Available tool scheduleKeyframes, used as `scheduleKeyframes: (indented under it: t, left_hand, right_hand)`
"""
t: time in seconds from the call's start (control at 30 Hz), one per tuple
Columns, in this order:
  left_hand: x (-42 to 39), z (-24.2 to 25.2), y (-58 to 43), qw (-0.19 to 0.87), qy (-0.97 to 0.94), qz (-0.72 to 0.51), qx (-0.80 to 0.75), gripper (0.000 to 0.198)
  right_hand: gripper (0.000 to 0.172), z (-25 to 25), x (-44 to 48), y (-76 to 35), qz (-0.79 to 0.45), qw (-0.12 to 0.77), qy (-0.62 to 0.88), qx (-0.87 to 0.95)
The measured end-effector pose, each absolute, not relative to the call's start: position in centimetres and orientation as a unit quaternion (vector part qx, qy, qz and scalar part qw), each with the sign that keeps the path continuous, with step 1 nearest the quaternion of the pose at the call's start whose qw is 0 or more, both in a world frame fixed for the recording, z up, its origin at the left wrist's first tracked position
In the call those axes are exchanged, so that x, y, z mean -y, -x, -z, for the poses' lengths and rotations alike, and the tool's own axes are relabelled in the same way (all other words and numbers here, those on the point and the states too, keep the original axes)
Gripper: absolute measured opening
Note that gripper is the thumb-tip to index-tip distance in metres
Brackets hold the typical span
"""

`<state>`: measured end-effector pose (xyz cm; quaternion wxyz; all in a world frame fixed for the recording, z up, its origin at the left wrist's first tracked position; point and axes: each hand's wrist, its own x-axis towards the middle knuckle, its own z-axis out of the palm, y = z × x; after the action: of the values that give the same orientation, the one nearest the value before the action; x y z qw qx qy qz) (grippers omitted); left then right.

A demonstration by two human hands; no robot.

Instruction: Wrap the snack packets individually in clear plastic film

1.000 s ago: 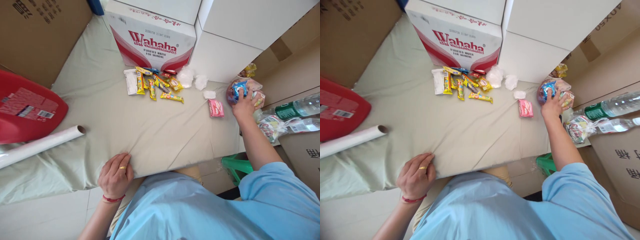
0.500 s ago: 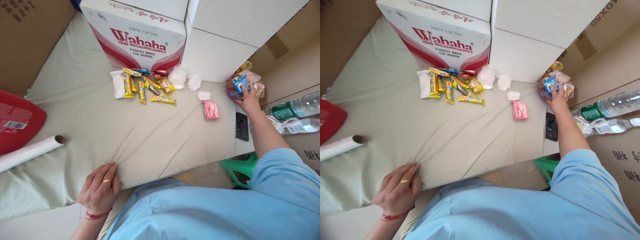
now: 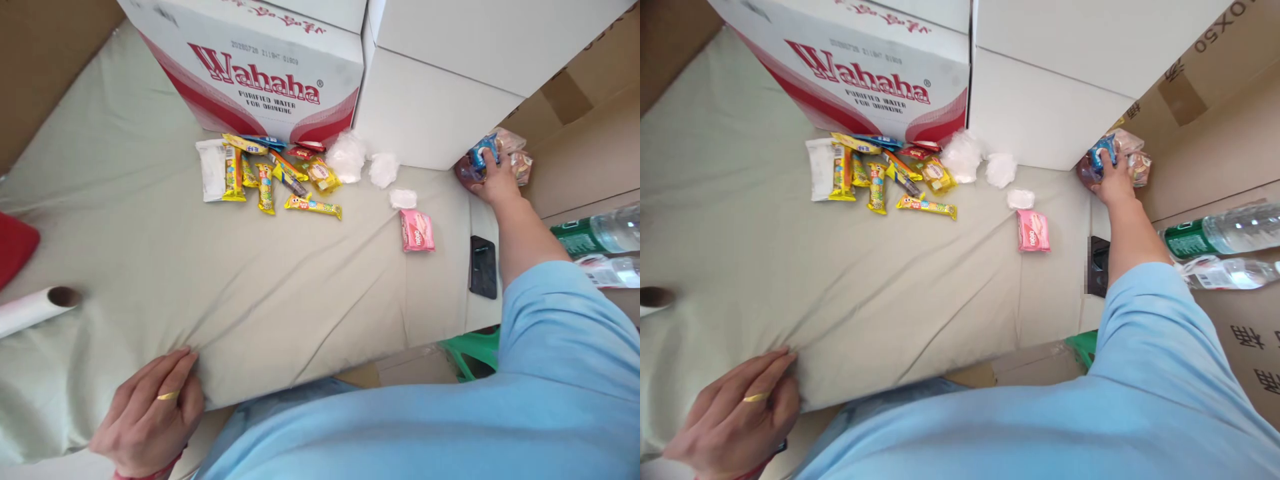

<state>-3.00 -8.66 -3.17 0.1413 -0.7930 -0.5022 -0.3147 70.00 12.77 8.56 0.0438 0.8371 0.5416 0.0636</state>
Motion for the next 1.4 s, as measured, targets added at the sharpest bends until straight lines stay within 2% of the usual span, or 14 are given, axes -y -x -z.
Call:
scheduleKeyframes:
  t: [0.2, 0.4, 0.5, 0.57, 0.67, 0.8, 1.03, 1.27, 1.4]
  left_hand:
    - [8.7, 3.1, 2.9, 0.127, 0.793, 0.315, 0.506, 0.075]
    - [8.4, 3.0, 3.0, 0.137, 0.797, 0.314, 0.497, 0.073]
    - [8.4, 3.2, 2.9, 0.144, 0.797, 0.319, 0.493, 0.071]
    - [8.4, 3.3, 2.9, 0.138, 0.796, 0.320, 0.494, 0.068]
    - [8.4, 3.5, 2.9, 0.137, 0.798, 0.325, 0.490, 0.064]
    - [8.3, 3.7, 3.1, 0.146, 0.793, 0.335, 0.488, 0.057]
    - [8.4, 3.9, 2.7, 0.134, 0.785, 0.349, 0.494, 0.049]
    - [8.4, 3.6, 2.6, 0.134, 0.791, 0.348, 0.485, 0.046]
    - [8.4, 3.4, 2.3, 0.136, 0.790, 0.351, 0.484, 0.047]
  right_hand:
    - [0.095, -8.8, -12.8, -69.8, -0.061, 0.051, -0.840, -0.537]
    - [0.089, -8.8, -10.9, -68.1, -0.071, 0.063, -0.840, -0.534]
    - [0.078, -8.9, -10.0, -65.6, -0.143, 0.031, -0.824, -0.547]
    - [0.063, -8.8, -9.9, -64.0, -0.185, -0.005, -0.821, -0.541]
    - [0.049, -8.3, -10.8, -62.9, -0.158, -0.018, -0.862, -0.482]
    - [0.048, -7.2, -12.1, -63.6, -0.092, 0.008, -0.895, -0.437]
    - [0.041, -5.2, -10.0, -65.3, -0.123, -0.016, -0.886, -0.447]
    - [0.020, -2.6, -4.1, -65.3, -0.168, -0.099, -0.846, -0.497]
    - [0.019, -2.1, -1.8, -64.5, -0.167, -0.137, -0.815, -0.538]
